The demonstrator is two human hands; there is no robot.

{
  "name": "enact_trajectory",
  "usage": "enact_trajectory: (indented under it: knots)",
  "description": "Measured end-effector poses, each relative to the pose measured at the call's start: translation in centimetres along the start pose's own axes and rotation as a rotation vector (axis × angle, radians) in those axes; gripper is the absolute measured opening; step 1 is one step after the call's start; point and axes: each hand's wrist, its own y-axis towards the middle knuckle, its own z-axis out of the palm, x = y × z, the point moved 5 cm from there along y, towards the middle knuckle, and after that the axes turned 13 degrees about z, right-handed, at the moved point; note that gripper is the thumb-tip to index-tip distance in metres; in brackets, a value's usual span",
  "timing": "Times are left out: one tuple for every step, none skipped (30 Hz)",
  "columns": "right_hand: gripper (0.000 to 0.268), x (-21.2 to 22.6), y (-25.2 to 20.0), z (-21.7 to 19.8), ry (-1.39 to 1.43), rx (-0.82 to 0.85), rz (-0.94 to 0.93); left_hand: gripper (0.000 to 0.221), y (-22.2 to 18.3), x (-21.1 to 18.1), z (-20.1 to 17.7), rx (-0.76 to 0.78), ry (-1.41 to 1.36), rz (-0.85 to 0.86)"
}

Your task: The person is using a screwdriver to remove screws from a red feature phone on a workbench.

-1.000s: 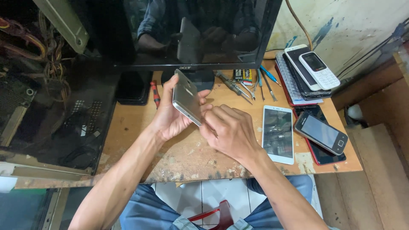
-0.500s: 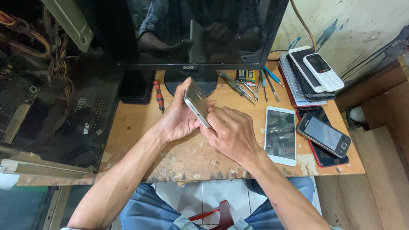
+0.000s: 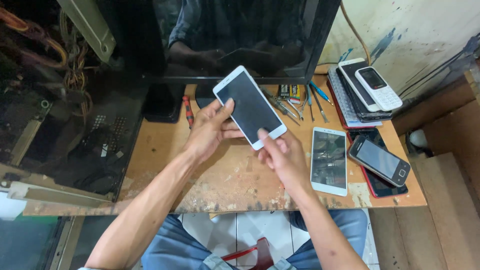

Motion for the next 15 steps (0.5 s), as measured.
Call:
enact_trajectory:
  knots:
    - [0.025,-0.6,0.4,-0.3,-0.001,0.002,0.004,0.035,-0.2,0.1,-0.1,-0.004,-0.001,-0.002]
    - [0.025,-1.1,0.9,-0.7,-0.053,-0.020,0.008,0.035,-0.2,0.1,-0.1,0.011,0.024,-0.004]
    - [0.028,-1.6,1.4,-1.1,-0.104,-0.041,0.011,0.035,-0.2,0.1,0.0,0.026,0.048,-0.005]
    - [0.028,-1.8,1.9,-1.4,-0.106,-0.038,0.008,0.035,-0.3,0.0,0.0,0.024,0.048,-0.001]
    - [0.025,-2.0,2.3,-1.8,-0.121,-0.033,-0.006,0.034,-0.4,0.1,0.0,0.042,0.127,-0.006]
    - [0.022,-2.3,2.5,-2.1,-0.135,-0.029,-0.016,0.033,-0.7,0.1,-0.1,0.061,0.205,-0.015]
    - [0.022,-2.3,2.5,-2.1,-0.135,-0.028,-0.015,0.033,-0.6,0.4,-0.4,0.059,0.205,-0.015]
    - [0.021,-2.2,2.5,-2.1,-0.162,-0.023,-0.032,0.036,-0.3,0.6,-0.8,0.057,0.251,-0.009]
    - [0.019,-2.1,2.5,-2.2,-0.189,-0.018,-0.049,0.040,-0.1,0.8,-1.1,0.056,0.297,-0.003]
    - [0.019,-2.0,2.4,-2.0,-0.187,-0.018,-0.053,0.040,-0.2,0.5,-0.8,0.058,0.300,0.000]
    - [0.019,-1.9,2.3,-1.9,-0.179,-0.014,-0.035,0.042,-0.2,0.1,-0.6,0.048,0.325,0.014]
    - [0.019,-2.0,2.1,-1.7,-0.171,-0.006,-0.014,0.045,-0.5,-0.3,-0.5,0.035,0.352,0.026]
    - [0.019,-1.9,1.9,-1.5,-0.169,-0.003,-0.015,0.045,-0.7,-0.3,-0.3,0.032,0.356,0.027]
    - [0.018,-1.8,1.8,-1.4,-0.138,-0.011,-0.004,0.048,-0.8,-0.3,-0.1,0.015,0.355,0.033]
    - [0.018,-1.7,1.7,-1.4,-0.107,-0.019,0.007,0.051,-1.0,-0.3,0.1,-0.002,0.353,0.038]
